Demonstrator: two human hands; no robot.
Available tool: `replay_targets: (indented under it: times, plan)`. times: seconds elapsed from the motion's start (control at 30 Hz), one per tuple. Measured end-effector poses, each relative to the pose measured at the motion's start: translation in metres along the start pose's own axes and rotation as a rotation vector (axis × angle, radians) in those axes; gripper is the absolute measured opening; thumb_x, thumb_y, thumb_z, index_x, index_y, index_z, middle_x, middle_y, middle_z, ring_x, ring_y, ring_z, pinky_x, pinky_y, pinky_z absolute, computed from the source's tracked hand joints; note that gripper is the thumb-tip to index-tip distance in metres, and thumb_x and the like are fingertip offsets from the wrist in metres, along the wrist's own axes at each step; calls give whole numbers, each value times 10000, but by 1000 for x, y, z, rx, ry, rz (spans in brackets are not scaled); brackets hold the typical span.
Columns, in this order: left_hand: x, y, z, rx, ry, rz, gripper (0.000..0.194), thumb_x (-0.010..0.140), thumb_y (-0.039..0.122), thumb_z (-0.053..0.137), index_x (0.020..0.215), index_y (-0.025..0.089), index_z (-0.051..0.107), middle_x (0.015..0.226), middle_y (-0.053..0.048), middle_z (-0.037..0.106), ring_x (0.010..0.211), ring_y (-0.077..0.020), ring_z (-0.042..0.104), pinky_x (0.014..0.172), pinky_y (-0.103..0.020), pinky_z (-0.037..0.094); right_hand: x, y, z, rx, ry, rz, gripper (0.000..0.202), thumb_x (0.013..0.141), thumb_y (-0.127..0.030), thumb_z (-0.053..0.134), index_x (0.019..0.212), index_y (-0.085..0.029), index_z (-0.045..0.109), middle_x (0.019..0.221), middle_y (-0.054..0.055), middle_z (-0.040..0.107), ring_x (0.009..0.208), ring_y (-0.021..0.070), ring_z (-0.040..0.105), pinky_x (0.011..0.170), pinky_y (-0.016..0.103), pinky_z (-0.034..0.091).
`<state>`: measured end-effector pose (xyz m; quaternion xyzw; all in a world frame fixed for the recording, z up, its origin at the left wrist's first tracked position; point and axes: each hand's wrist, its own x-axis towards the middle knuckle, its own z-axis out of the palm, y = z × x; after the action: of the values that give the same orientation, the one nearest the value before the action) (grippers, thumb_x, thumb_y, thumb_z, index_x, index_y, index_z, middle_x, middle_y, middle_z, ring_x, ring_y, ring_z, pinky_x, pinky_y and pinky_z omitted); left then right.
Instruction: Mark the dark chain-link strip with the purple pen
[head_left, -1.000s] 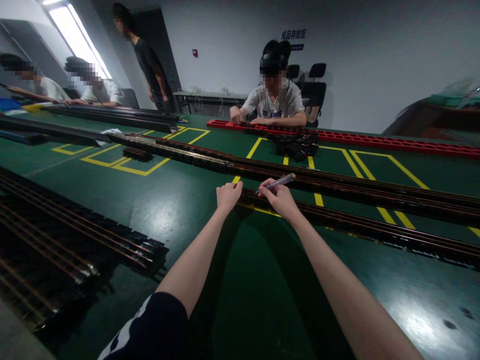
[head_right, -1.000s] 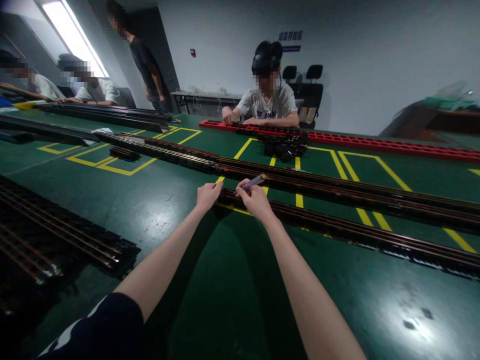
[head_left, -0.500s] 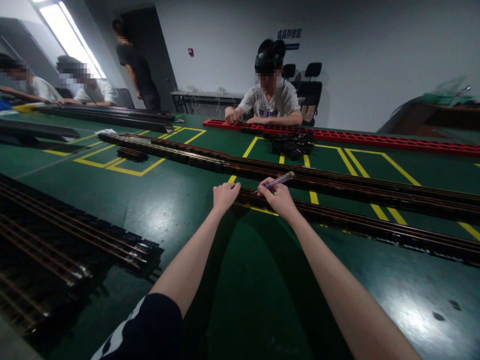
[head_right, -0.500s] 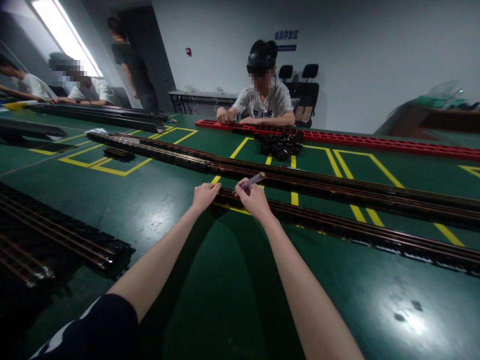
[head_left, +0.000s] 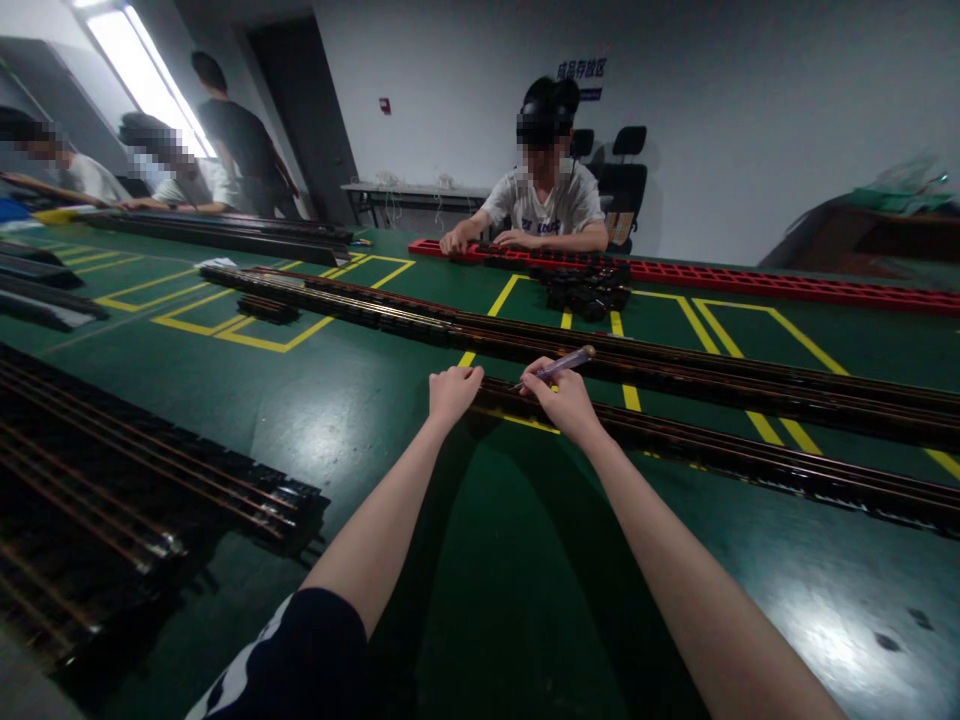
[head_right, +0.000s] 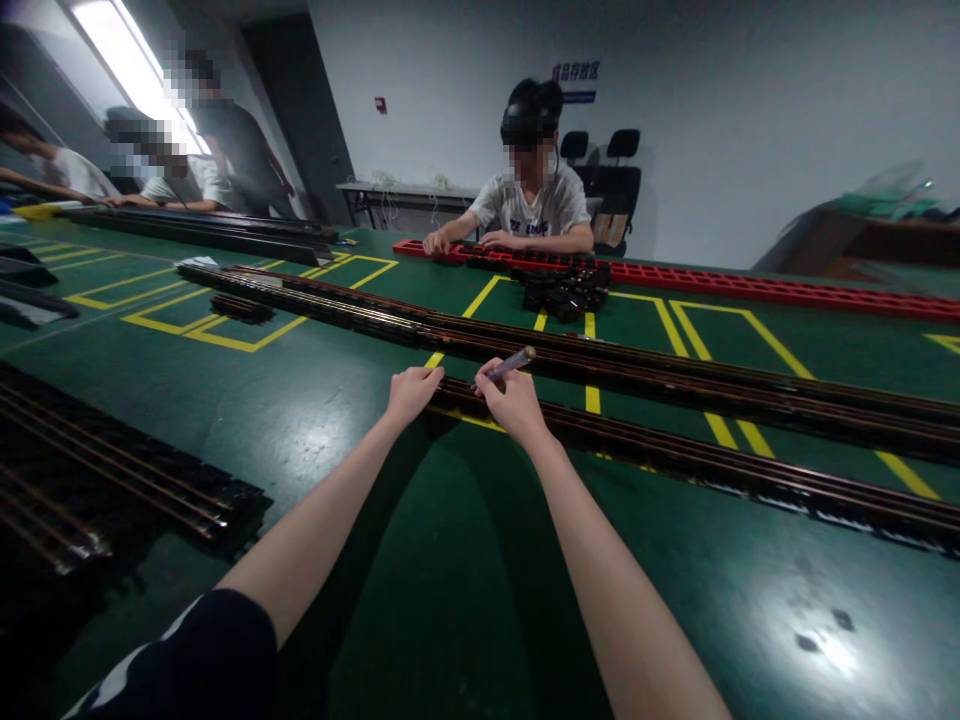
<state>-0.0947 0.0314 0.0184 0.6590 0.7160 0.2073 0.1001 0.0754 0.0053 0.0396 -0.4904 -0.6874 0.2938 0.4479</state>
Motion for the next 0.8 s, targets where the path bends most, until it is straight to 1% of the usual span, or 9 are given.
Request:
replay_targets:
  times: [0.1, 0.3, 0.5, 0.67, 0.8]
  plan:
    - [1, 0, 0, 11, 1, -6, 458, 888, 344, 310, 770, 196, 728, 907, -93, 740, 940, -281, 668, 866, -359, 423, 1, 3, 0, 20, 17, -7, 111, 767, -257, 531, 671, -214, 564, 602, 4, 657, 642, 185, 641, 662, 304, 482]
    - [0, 0, 0, -16, 6, -5, 453, 891, 343, 317, 746, 190, 718, 878, -85, 739, 898, -267, 669, 878, -356, 420, 2, 8, 0, 37, 24, -26, 117, 765, -278, 536, 673, -213, 569, 605, 4, 655, 646, 186, 631, 667, 307, 478]
    - [-1, -1, 0, -45, 12, 15, 456, 900, 351, 320, 711, 185, 700, 833, -77, 733, 851, -247, 671, 886, -349, 416, 1, 8, 1, 59, 9, -5, 116, 768, -286, 533, 689, -210, 569, 613, 8, 653, 643, 186, 629, 654, 307, 478]
    - [-1, -1, 0, -43, 8, 15, 458, 907, 353, 322, 705, 188, 699, 830, -71, 733, 858, -234, 668, 882, -327, 418, 1, 8, 1, 52, 15, -21, 123, 770, -289, 530, 683, -210, 568, 610, 7, 652, 643, 184, 627, 668, 310, 472]
    - [-1, -1, 0, -41, 2, 11, 463, 909, 358, 317, 706, 187, 697, 818, -69, 731, 846, -231, 667, 891, -335, 417, 1, 7, 1, 49, 20, -18, 120, 765, -282, 528, 676, -211, 566, 601, 5, 650, 632, 182, 625, 659, 306, 469]
